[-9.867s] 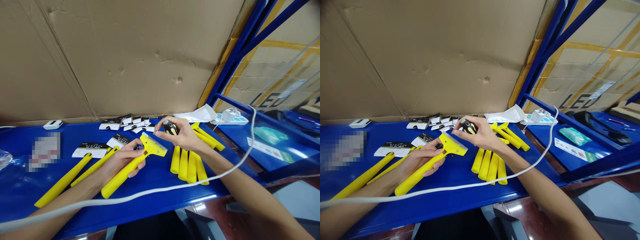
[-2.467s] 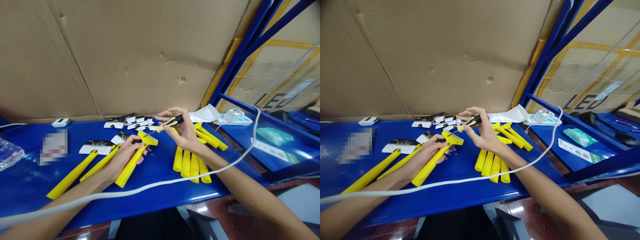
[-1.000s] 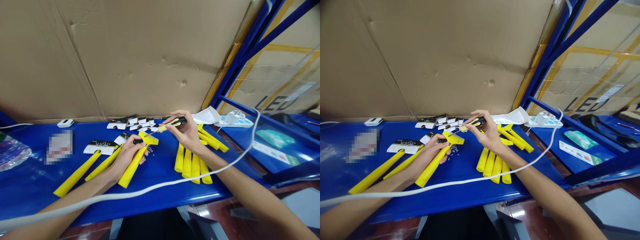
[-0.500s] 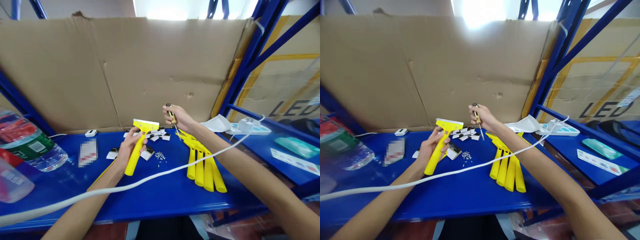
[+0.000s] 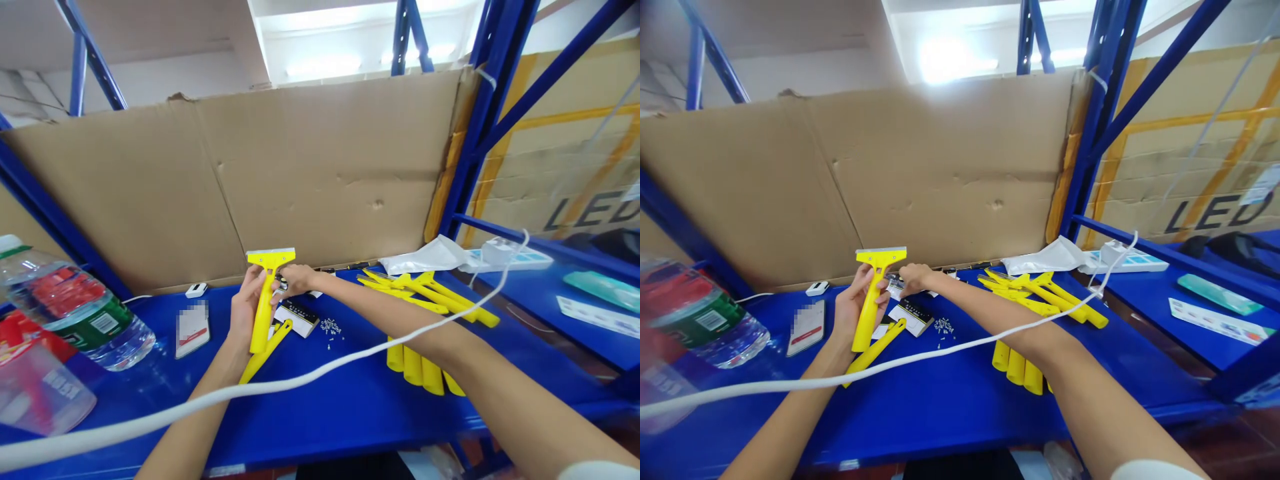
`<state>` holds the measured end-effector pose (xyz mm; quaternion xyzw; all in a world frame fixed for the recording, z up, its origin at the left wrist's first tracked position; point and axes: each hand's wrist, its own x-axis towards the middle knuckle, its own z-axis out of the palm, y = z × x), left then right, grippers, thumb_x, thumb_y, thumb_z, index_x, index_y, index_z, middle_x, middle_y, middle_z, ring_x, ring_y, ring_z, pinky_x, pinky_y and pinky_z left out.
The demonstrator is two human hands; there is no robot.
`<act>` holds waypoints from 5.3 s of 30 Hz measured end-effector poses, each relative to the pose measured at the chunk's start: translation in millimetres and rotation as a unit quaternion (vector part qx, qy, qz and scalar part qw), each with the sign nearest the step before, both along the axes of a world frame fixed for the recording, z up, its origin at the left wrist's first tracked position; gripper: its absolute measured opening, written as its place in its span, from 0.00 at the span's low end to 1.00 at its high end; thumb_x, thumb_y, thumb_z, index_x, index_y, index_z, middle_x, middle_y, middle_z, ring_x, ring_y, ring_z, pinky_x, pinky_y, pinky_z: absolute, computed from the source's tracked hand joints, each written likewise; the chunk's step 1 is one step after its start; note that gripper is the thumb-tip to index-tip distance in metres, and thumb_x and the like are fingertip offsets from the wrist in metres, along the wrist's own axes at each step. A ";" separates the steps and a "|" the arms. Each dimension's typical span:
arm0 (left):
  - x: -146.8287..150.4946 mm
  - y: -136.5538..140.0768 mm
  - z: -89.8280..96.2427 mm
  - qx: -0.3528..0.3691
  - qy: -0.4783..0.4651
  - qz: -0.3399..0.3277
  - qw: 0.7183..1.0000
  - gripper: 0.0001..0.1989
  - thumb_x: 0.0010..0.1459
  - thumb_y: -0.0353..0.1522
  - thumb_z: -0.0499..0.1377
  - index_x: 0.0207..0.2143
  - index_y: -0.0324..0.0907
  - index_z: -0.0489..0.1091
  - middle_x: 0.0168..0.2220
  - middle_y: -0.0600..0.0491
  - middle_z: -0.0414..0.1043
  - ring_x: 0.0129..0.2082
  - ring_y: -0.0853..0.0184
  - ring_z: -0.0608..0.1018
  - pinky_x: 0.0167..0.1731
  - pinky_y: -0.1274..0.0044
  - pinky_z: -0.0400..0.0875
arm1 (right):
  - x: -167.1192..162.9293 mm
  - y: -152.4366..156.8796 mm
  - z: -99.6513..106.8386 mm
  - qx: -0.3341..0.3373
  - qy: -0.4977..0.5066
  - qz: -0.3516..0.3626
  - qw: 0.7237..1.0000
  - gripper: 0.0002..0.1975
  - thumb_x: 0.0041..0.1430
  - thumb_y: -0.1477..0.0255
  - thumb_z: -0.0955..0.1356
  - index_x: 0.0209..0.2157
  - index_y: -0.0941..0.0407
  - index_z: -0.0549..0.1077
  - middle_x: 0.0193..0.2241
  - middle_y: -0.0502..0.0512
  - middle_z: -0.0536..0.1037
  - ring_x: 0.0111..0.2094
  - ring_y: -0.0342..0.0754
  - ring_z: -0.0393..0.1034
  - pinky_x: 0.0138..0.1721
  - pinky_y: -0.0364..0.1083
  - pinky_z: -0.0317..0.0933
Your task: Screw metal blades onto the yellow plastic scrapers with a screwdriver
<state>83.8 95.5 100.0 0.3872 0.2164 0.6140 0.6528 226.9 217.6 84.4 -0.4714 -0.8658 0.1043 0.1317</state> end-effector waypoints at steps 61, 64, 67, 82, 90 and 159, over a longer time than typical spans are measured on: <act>115.6 39.7 34.0 0.184 0.001 0.047 0.982 0.20 0.55 0.27 0.73 0.46 0.45 0.69 0.52 0.46 0.83 0.54 0.55 0.85 0.57 0.66 0.77 | 189.9 -121.0 -29.5 0.154 -0.099 -0.073 0.980 0.24 0.62 0.80 0.67 0.60 0.57 0.71 0.42 0.64 0.85 0.43 0.60 0.80 0.40 0.48 0.60; 139.2 58.9 33.7 0.186 -0.005 0.024 0.982 0.20 0.56 0.24 0.72 0.47 0.44 0.69 0.53 0.45 0.82 0.57 0.54 0.84 0.60 0.64 0.75 | 191.4 -119.9 -30.9 0.172 -0.055 -0.059 0.982 0.22 0.61 0.80 0.67 0.57 0.57 0.72 0.41 0.64 0.86 0.42 0.59 0.80 0.38 0.47 0.59; 150.3 70.3 25.7 0.177 -0.003 0.018 0.984 0.20 0.57 0.24 0.71 0.48 0.44 0.69 0.55 0.45 0.81 0.58 0.55 0.84 0.61 0.62 0.75 | 194.8 -116.9 -33.9 0.192 0.015 -0.057 0.980 0.18 0.62 0.78 0.68 0.54 0.55 0.71 0.39 0.61 0.86 0.40 0.57 0.80 0.37 0.45 0.58; 120.8 31.9 6.7 0.073 0.183 -0.073 0.978 0.33 0.55 0.29 0.73 0.63 0.44 0.73 0.54 0.43 0.84 0.46 0.52 0.88 0.43 0.67 0.85 | 189.4 -124.9 -16.3 0.269 0.395 -0.024 0.878 0.12 0.71 0.58 0.69 0.42 0.53 0.71 0.36 0.55 0.81 0.37 0.50 0.77 0.41 0.48 0.68; 107.9 8.3 -7.5 0.138 0.240 -0.106 0.955 0.29 0.52 0.34 0.77 0.57 0.43 0.80 0.50 0.44 0.85 0.51 0.50 0.85 0.51 0.65 0.80 | 189.4 -137.4 -1.3 0.181 0.414 0.020 0.892 0.14 0.68 0.56 0.72 0.41 0.53 0.73 0.35 0.51 0.80 0.36 0.48 0.77 0.40 0.47 0.70; 128.8 -8.9 -28.9 -0.017 0.159 -0.224 0.962 0.19 0.64 0.44 0.61 0.51 0.42 0.75 0.45 0.43 0.81 0.35 0.56 0.82 0.25 0.72 0.73 | 205.2 -156.7 21.0 0.386 0.545 -0.081 0.740 0.19 0.69 0.56 0.72 0.30 0.52 0.67 0.24 0.49 0.82 0.19 0.42 0.72 0.25 0.43 0.65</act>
